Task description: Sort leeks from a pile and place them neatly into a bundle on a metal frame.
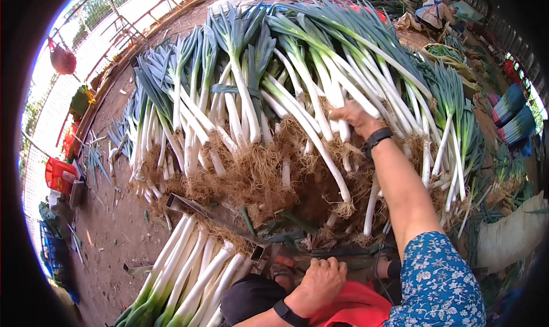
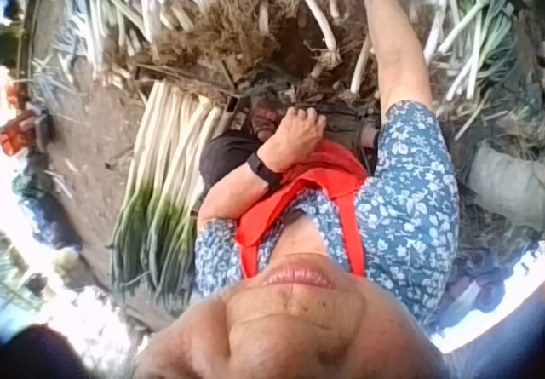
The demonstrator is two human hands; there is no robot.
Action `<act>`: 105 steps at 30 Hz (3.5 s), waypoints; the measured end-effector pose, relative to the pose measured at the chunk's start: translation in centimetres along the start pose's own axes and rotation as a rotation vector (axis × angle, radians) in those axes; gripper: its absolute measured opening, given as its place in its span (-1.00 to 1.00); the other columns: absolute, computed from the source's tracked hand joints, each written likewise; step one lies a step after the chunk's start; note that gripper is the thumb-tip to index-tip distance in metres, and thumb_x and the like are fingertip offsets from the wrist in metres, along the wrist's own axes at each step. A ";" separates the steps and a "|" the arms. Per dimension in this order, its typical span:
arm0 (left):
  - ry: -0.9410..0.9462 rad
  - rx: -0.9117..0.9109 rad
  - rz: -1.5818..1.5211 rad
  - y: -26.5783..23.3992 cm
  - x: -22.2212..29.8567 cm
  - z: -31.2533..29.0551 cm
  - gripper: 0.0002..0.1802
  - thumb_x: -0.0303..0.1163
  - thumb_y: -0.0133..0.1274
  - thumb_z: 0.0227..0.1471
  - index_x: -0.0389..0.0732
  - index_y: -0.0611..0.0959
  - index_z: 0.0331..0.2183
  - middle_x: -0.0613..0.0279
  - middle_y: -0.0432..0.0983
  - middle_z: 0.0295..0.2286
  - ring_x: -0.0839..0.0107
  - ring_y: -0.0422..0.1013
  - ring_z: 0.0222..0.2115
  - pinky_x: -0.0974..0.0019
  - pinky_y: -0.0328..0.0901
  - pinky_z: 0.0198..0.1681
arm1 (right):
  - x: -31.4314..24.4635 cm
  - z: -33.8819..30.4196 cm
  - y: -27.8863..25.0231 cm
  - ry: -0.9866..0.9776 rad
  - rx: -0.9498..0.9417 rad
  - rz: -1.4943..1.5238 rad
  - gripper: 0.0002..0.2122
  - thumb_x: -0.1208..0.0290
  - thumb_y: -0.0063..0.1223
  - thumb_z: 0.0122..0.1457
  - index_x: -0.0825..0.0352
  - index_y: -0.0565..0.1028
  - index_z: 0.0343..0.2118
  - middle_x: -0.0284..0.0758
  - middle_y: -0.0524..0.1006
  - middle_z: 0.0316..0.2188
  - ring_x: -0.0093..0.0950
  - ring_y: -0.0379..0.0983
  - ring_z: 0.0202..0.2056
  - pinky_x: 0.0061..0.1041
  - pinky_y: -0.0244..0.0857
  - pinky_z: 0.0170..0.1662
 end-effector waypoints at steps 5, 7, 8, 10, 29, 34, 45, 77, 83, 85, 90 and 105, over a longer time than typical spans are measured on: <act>-0.065 0.020 -0.042 -0.4 -0.7 0.6 -0.62 -0.29 0.04 -0.01 -0.29 0.50 -0.15 0.07 0.48 -0.35 0.16 0.49 -0.32 0.17 0.30 -0.25 | -6.7 -3.8 -3.4 0.037 -0.212 0.036 -0.75 0.36 0.21 -0.03 0.48 0.56 -0.39 -0.27 0.56 -0.47 -0.49 0.49 -0.48 -0.56 0.38 -0.35; -0.064 0.102 -0.014 -0.1 -0.7 1.1 -0.79 -0.38 -0.05 0.03 -0.26 0.52 -0.28 0.07 0.50 -0.39 0.17 0.51 -0.36 0.16 0.32 -0.25 | -10.0 -5.4 -5.0 0.194 -0.371 0.158 -0.63 0.34 0.16 0.05 0.60 0.51 -0.22 -0.14 0.58 -0.35 -0.43 0.55 -0.39 -0.53 0.45 -0.31; -0.047 0.124 -0.011 0.2 -0.5 1.6 -0.79 -0.38 -0.04 0.01 -0.27 0.52 -0.29 0.07 0.50 -0.39 0.18 0.51 -0.37 0.15 0.32 -0.27 | -9.8 -5.7 -6.4 0.294 -0.402 0.320 -0.59 0.34 0.13 0.09 0.64 0.45 -0.14 -0.07 0.58 -0.30 -0.39 0.56 -0.33 -0.48 0.47 -0.28; 0.006 0.131 0.005 0.7 0.2 2.6 -0.79 -0.38 -0.02 0.00 -0.26 0.52 -0.29 0.08 0.49 -0.40 0.20 0.51 -0.37 0.17 0.31 -0.29 | -7.5 -4.9 -8.3 0.319 -0.503 0.593 -0.56 0.35 0.11 0.13 0.67 0.40 -0.07 0.01 0.56 -0.26 -0.30 0.56 -0.28 -0.42 0.51 -0.21; 0.041 0.005 0.043 0.5 1.9 2.9 -0.70 -0.42 0.03 -0.05 -0.28 0.50 -0.21 0.11 0.48 -0.37 0.21 0.49 -0.35 0.18 0.31 -0.28 | 2.1 -7.1 5.8 -0.518 0.465 -1.229 -0.47 0.67 -0.13 -0.03 0.86 0.02 0.00 0.21 0.44 -0.30 0.01 0.48 -0.28 -0.14 0.40 -0.11; -0.027 0.012 0.026 0.8 0.9 1.4 -0.72 -0.40 0.00 -0.02 -0.28 0.51 -0.22 0.09 0.49 -0.37 0.20 0.50 -0.34 0.17 0.32 -0.29 | -0.7 -7.8 4.8 -0.138 0.166 -0.846 -0.49 0.68 -0.13 -0.09 0.79 0.09 -0.03 0.35 0.42 -0.25 0.10 0.45 -0.14 -0.21 0.33 0.01; -0.015 0.087 0.014 1.0 0.8 1.7 -0.78 -0.36 -0.01 0.00 -0.25 0.58 -0.29 0.11 0.53 -0.42 0.25 0.51 -0.38 0.17 0.29 -0.30 | -8.4 -5.8 -7.4 -0.429 -0.203 -0.395 -0.62 0.11 0.28 -0.02 0.37 0.60 -0.30 -0.36 0.53 -0.38 -0.51 0.47 -0.30 -0.52 0.35 -0.16; -0.054 0.371 0.035 -1.0 0.7 3.9 -0.85 -0.44 0.01 -0.07 -0.19 0.48 -0.36 0.16 0.47 -0.44 0.25 0.50 -0.39 0.24 0.33 -0.34 | -3.2 -17.8 -0.8 -0.093 -0.090 0.290 -0.28 0.75 0.19 -0.04 0.32 0.22 0.26 -0.26 0.51 -0.09 -0.53 0.50 -0.42 -0.54 0.45 -0.37; -0.160 0.523 -0.278 -2.7 -0.2 5.0 -0.88 -0.41 0.01 0.02 -0.19 0.49 -0.34 0.07 0.49 -0.48 0.10 0.50 -0.44 0.12 0.37 -0.36 | -7.3 -18.1 -3.0 0.010 -0.088 0.217 -0.35 0.64 0.09 0.10 0.36 0.13 0.28 -0.20 0.54 -0.28 -0.53 0.47 -0.50 -0.56 0.43 -0.45; -0.259 0.929 -0.600 -4.5 -1.2 5.2 -0.80 -0.34 0.05 0.10 -0.24 0.53 -0.25 -0.07 0.53 -0.41 -0.04 0.49 -0.39 0.06 0.39 -0.33 | -9.3 -21.6 -1.6 0.059 -0.066 0.227 -0.31 0.70 0.03 0.08 0.31 0.09 0.31 -0.16 0.51 -0.14 -0.55 0.47 -0.47 -0.59 0.47 -0.41; -0.336 0.660 -1.528 -4.1 -2.8 7.6 -0.41 -0.07 0.00 0.23 -0.37 0.42 0.08 0.18 0.50 -0.17 0.49 0.38 -0.17 0.35 0.35 -0.20 | -4.4 -28.3 1.6 0.043 -0.115 0.284 -0.28 0.75 0.04 0.06 0.28 0.10 0.32 -0.32 0.38 0.05 -0.63 0.36 -0.25 -0.65 0.36 -0.19; -0.415 0.467 -1.949 -3.1 3.5 7.5 -0.73 -0.29 0.22 -0.01 -0.33 0.62 -0.47 0.32 0.45 -0.65 0.53 0.29 -0.74 0.42 0.17 -0.67 | -6.0 -24.0 -6.3 -0.080 0.058 -0.411 -0.68 0.28 0.11 0.18 0.44 0.49 -0.14 -0.16 0.58 -0.37 -0.35 0.53 -0.38 -0.37 0.37 -0.28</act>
Point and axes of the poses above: each hand's wrist, its own z-axis towards the middle knuckle, its own y-axis out of the palm, x = y × z, the point moved 2 cm from there along z, towards the middle knuckle
